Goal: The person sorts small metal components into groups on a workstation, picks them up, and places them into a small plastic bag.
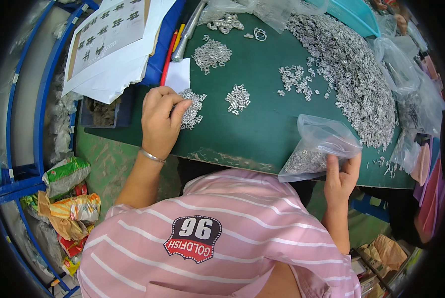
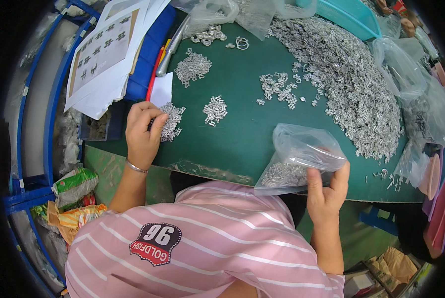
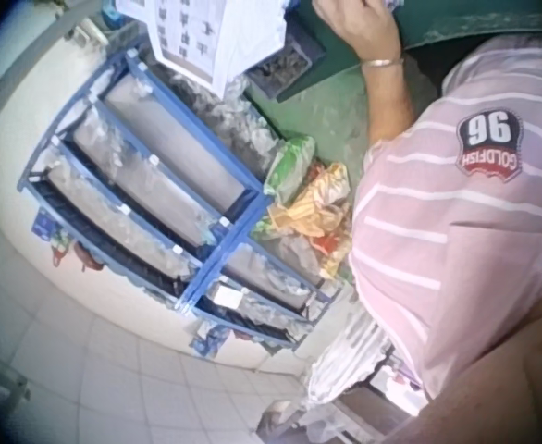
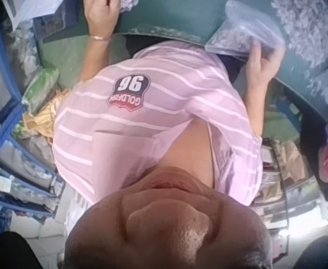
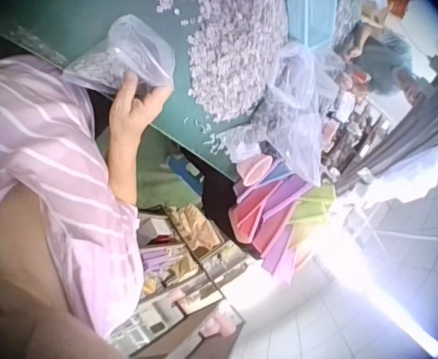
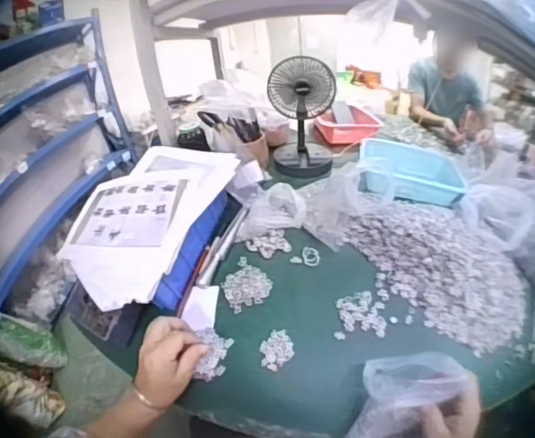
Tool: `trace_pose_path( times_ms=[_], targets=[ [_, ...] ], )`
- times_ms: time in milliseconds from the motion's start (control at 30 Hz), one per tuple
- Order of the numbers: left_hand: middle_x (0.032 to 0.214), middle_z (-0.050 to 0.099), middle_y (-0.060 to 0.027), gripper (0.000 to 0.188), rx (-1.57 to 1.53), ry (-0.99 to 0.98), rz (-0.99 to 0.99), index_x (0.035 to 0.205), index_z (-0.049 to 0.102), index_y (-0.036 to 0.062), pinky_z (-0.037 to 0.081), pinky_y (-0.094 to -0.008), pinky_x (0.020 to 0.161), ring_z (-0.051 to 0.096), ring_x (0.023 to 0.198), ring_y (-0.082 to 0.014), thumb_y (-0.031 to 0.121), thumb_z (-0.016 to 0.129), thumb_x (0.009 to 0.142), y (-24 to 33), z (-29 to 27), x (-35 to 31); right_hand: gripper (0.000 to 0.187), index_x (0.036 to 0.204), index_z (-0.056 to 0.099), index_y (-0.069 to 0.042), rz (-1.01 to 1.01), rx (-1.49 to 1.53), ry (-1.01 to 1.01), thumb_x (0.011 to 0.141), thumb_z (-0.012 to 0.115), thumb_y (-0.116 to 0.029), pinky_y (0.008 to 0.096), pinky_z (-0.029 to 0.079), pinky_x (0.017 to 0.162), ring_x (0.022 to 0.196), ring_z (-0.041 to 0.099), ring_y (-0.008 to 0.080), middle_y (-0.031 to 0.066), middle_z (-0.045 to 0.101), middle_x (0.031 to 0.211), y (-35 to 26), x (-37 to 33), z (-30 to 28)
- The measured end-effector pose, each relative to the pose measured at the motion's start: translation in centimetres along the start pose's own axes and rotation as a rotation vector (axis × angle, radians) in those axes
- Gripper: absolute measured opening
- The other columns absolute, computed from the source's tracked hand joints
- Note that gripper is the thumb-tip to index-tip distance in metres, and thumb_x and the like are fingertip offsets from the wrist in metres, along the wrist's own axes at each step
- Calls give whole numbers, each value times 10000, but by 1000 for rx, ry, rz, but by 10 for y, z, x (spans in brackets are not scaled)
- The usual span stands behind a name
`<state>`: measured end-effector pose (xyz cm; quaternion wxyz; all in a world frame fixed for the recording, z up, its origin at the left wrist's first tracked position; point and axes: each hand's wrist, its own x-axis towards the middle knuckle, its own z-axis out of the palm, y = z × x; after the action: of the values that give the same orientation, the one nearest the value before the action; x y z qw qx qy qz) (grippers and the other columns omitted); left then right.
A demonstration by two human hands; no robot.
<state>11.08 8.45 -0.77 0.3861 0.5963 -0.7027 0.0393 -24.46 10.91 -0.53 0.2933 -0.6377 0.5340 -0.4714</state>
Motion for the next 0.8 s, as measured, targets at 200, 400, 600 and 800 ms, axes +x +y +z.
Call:
trace_pose_path(
  times_ms=[200,400,600,800],
  targets=[
    [861,607,-122,28,-10,25,-54,832,613,-10,446,-365,748,570,808,-283,14,625,822,-4,-2,-9,758,1309,426,18,53,-170,-194,678,811,-148,340,425,902,1027,562,258,167,581,1158,3,-5,-24],
    [825,559,-62,128,-55,119,-113,964,606,-21,415,-249,647,500,710,-127,31,493,934,0,-2,-5,503,1122,563,-2,-46,-342,-215,686,784,-121,386,441,790,903,563,283,126,617,992,2,-3,-30],
    [764,582,-72,124,-190,55,39,977,630,-20,423,-255,590,522,637,-141,23,536,909,31,4,17,114,793,559,18,29,-214,16,747,656,54,260,414,601,659,506,177,89,543,750,4,14,-18],
    [676,555,-81,83,-335,-18,-36,912,642,-24,406,-263,517,520,555,-160,-22,599,841,44,-1,22,182,846,533,10,62,-294,91,727,667,39,270,422,676,744,518,202,94,543,818,32,24,-39]
  ],
)
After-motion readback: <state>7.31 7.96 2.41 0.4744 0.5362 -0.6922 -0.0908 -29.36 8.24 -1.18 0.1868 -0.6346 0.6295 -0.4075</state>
